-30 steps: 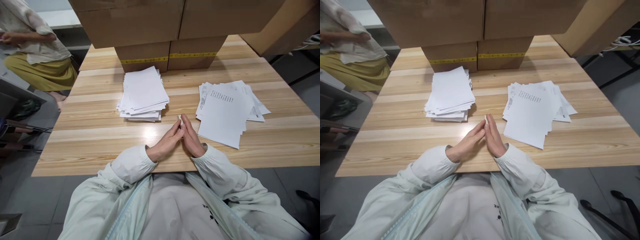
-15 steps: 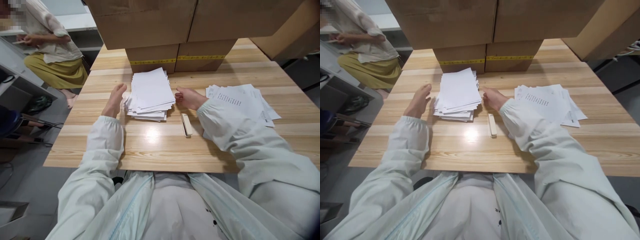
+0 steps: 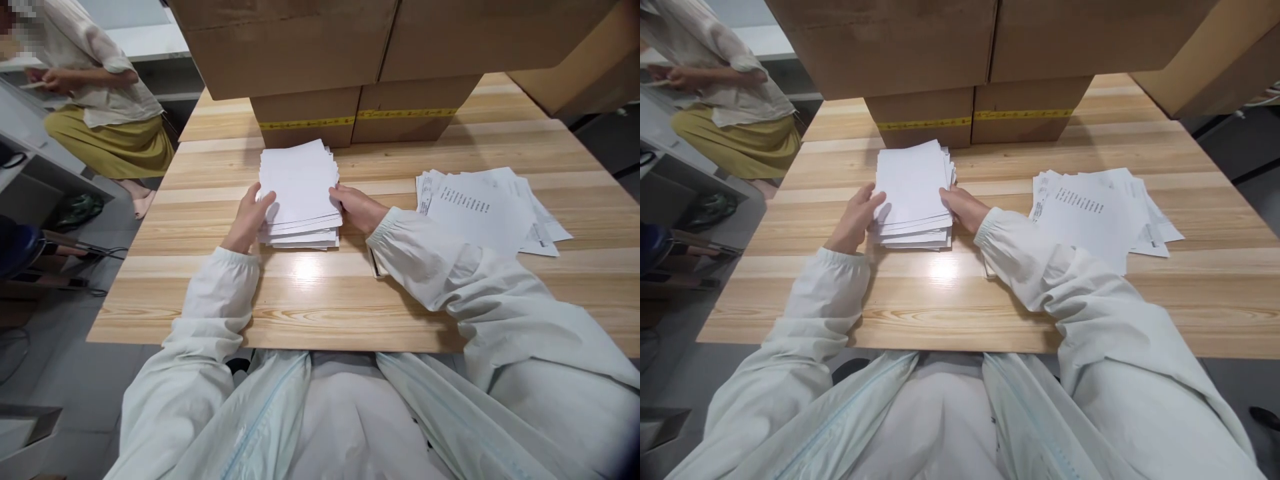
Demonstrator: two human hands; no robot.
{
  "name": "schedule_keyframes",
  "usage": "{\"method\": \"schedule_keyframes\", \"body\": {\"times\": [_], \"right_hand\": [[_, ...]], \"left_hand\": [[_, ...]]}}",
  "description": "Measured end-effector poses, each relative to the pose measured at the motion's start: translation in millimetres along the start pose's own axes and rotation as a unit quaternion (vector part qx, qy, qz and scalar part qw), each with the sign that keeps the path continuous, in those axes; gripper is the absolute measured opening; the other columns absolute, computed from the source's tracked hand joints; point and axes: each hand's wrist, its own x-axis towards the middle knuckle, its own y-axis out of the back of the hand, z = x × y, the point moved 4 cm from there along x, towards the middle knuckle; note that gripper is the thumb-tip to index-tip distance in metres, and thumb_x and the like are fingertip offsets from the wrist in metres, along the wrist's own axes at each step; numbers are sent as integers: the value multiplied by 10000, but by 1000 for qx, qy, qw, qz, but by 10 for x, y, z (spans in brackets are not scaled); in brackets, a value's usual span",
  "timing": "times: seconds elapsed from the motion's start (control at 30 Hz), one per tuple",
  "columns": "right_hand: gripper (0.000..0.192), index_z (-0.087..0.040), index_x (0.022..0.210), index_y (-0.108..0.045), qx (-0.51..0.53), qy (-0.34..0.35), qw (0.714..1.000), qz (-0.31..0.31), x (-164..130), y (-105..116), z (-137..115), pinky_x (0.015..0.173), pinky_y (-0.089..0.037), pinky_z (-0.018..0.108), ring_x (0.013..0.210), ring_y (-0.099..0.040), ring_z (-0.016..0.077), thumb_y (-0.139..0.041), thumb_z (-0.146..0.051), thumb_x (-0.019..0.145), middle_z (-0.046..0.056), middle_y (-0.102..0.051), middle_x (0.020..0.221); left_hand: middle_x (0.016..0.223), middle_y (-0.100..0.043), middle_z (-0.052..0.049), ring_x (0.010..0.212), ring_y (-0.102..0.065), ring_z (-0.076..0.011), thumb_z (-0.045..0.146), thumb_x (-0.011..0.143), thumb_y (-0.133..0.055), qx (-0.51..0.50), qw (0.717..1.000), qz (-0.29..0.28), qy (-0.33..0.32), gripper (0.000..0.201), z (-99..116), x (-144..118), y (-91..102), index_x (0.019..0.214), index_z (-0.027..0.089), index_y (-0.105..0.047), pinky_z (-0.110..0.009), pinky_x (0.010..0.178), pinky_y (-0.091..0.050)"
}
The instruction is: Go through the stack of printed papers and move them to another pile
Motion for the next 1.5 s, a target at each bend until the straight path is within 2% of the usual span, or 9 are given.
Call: {"method": "schedule_keyframes", "body": {"times": [0.1, 0.2, 0.3, 0.67, 0.77, 0.97, 1.17, 1.3, 1.5], "right_hand": [[325, -202, 1144, -668, -29, 3, 999, 17, -157, 195, -63, 1155, -414, 437, 1226, -612, 225, -691, -210, 820, 67, -709, 1240], [414, -213, 1134, -680, -39, -10, 998, 40, -277, 321, -26, 1120, -447, 452, 1207, -608, 230, -784, -188, 734, 80, -670, 1298], [415, -194, 1091, -688, -21, 5, 1000, 13, -316, 309, 50, 1093, -476, 432, 1083, -637, 193, -804, -157, 695, 73, -699, 1190], [397, -188, 1033, -670, -44, 21, 999, 11, -247, 283, 95, 989, -511, 422, 983, -631, 200, -810, -201, 662, 65, -697, 1077], [417, -204, 1048, -629, -156, 87, 981, 77, -224, 288, 28, 987, -494, 448, 1081, -601, 247, -813, -305, 687, 94, -645, 1205], [340, -242, 1015, -590, -352, 279, 881, 148, -225, 161, -223, 1121, -337, 521, 1282, -472, 327, -774, -400, 776, 117, -598, 1258], [313, -233, 1007, -611, -383, 268, 877, 111, -169, 64, -213, 1089, -337, 532, 1272, -460, 359, -757, -405, 789, 131, -591, 1298], [334, -238, 1067, -620, -380, 280, 876, 99, -173, 64, -203, 1096, -334, 515, 1271, -473, 351, -748, -379, 793, 125, -605, 1288], [475, -218, 1215, -583, -362, 297, 876, 113, -232, 142, -209, 1097, -348, 482, 1257, -489, 329, -736, -294, 772, 119, -602, 1290]], "left_hand": [[1465, -561, -121, 1422, -454, -311, 394, 814, -728, 101, 990, 2, -101, 488, 278, -142, -36, 1267, 242, -626, -484, 1189, -358], [1316, -656, -102, 1269, -560, -293, 314, 803, -728, 159, 965, -100, -183, 367, 542, -232, -226, 1152, 220, -660, -470, 1111, -430], [1173, -695, -98, 1133, -583, -300, 302, 791, -729, 214, 947, -148, -186, 351, 642, -237, -371, 1116, 195, -653, -463, 993, -486], [1136, -705, -102, 1077, -575, -313, 508, 891, -668, 327, 912, -148, -199, 360, 736, -299, -443, 1125, 236, -651, -406, 838, -462], [1105, -709, -102, 1072, -584, -317, 543, 883, -673, 333, 916, -127, -183, 380, 742, -298, -470, 1117, 243, -660, -390, 778, -457], [961, -742, -63, 910, -640, -272, 429, 871, -709, 251, 946, -90, -185, 235, 693, -255, -482, 1026, 254, -689, -344, 734, -422], [800, -746, -23, 734, -643, -193, 275, 876, -620, 127, 981, -73, -128, 112, 646, -246, -443, 838, 223, -712, -308, 710, -428], [780, -738, -14, 717, -634, -172, 276, 857, -609, 90, 987, -76, -108, 120, 651, -258, -454, 790, 212, -684, -296, 706, -441], [661, -646, 29, 590, -548, -131, 225, 864, -551, 63, 993, -14, -95, 82, 651, -255, -431, 784, 228, -568, -280, 644, -398]]}}
